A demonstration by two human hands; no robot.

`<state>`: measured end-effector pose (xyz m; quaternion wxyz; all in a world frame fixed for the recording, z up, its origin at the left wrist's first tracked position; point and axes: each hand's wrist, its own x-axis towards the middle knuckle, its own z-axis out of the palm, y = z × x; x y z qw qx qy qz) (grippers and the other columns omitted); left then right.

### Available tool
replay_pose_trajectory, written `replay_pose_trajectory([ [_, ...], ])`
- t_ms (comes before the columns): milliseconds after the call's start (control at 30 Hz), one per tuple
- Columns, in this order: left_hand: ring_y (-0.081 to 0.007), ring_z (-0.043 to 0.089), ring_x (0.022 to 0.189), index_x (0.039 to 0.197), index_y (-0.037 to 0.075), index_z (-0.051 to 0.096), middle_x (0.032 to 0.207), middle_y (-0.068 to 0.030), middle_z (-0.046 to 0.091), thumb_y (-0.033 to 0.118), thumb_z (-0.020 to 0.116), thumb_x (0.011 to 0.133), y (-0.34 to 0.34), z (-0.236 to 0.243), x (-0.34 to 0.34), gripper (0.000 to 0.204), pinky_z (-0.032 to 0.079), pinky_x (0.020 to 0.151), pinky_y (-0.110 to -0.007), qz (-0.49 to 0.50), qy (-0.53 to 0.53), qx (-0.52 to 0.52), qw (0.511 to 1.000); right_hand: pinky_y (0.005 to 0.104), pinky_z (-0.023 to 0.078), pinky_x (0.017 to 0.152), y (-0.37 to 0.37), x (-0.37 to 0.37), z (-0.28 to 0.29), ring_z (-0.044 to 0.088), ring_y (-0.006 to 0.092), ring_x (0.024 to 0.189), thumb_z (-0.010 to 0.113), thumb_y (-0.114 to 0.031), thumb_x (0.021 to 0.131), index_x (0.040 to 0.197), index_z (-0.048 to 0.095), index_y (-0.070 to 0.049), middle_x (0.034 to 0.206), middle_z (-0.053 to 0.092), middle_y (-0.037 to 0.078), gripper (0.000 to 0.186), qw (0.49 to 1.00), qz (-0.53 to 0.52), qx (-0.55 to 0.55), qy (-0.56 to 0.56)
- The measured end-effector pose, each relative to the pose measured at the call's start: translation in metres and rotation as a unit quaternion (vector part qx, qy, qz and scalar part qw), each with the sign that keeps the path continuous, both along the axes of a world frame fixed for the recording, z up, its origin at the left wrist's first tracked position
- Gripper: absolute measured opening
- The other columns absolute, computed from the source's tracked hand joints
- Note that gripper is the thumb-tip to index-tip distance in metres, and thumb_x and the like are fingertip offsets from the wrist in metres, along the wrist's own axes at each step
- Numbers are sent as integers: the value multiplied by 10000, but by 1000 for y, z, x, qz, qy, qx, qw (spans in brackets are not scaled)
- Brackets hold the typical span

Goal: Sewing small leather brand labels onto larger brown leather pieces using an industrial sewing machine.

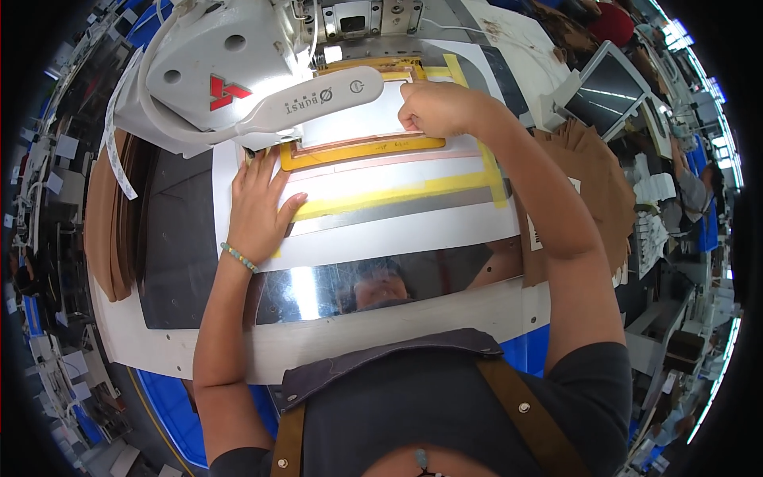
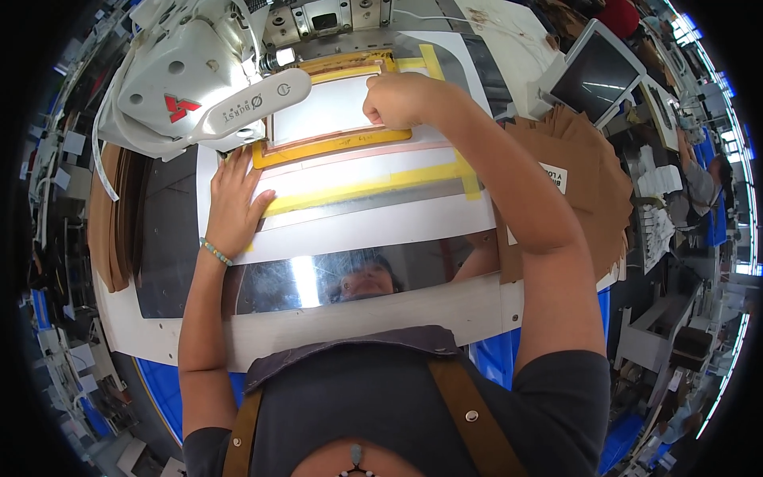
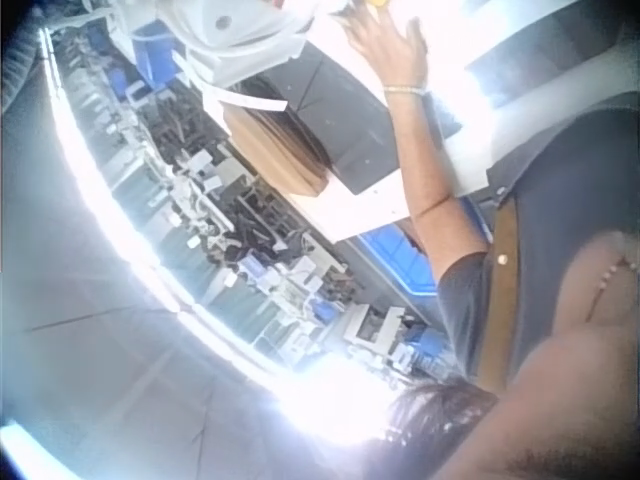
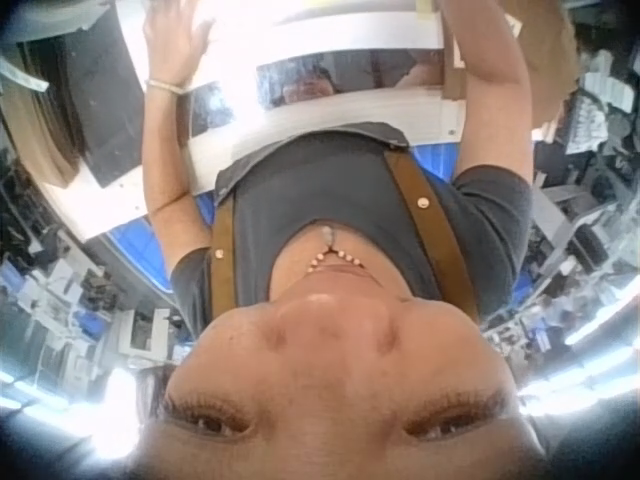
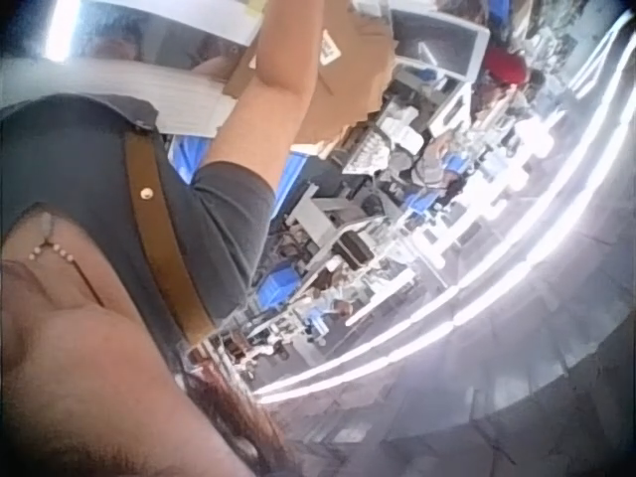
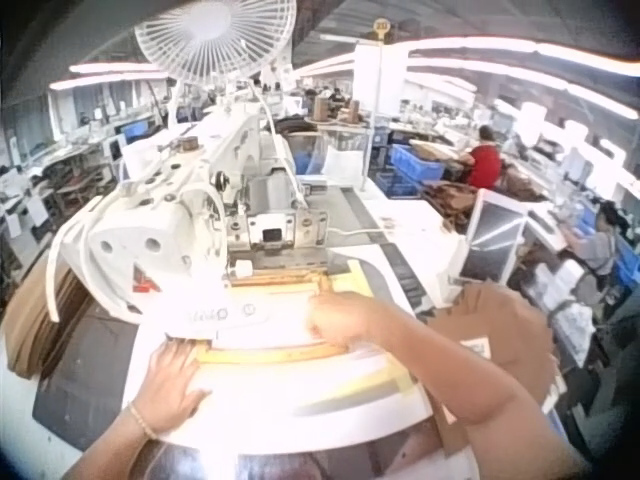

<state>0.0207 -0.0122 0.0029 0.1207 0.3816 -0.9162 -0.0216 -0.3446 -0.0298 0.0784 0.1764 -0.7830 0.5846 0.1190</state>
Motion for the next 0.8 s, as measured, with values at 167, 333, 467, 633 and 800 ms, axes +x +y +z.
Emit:
replay_pose_trajectory([
  [167,-398,288,1598,1479,-3,572,1661,-240,420,435,538,1067,0,-3,0,602,156,1308,-558,5,1,7,1000,407,531,976,7,6,-9,666,292,1102,584,-42,959,1002,781,-26,1185,680,110,203,993,18,-95,72],
  [333,-407,333,1574,1431,14,634,1660,-239,437,506,527,1075,-1,-5,-1,616,189,1297,-561,10,22,-16,1000,416,526,990,-3,-12,13,672,313,1113,554,-56,967,1047,780,-8,1099,717,144,244,977,-6,-123,-171],
  [467,-404,338,1572,1425,17,642,1660,-237,439,503,542,1071,-1,-6,-1,609,194,1296,-559,7,23,-9,1000,440,523,959,8,-6,-1,668,327,1048,551,-28,920,910,733,8,969,717,173,186,984,16,-67,-162],
  [633,-381,286,1609,1489,15,594,1680,-230,408,479,526,1078,1,-4,-1,624,174,1306,-542,18,8,3,1000,462,530,902,12,20,-12,668,347,975,587,-20,894,836,708,13,930,731,163,138,992,47,-103,51],
  [800,-382,280,1608,1464,25,616,1676,-225,415,495,550,1066,1,-5,-2,620,178,1298,-551,10,36,9,999,441,546,990,7,43,2,686,346,1134,596,3,945,1253,797,-168,1146,716,153,407,969,42,-131,-207],
])
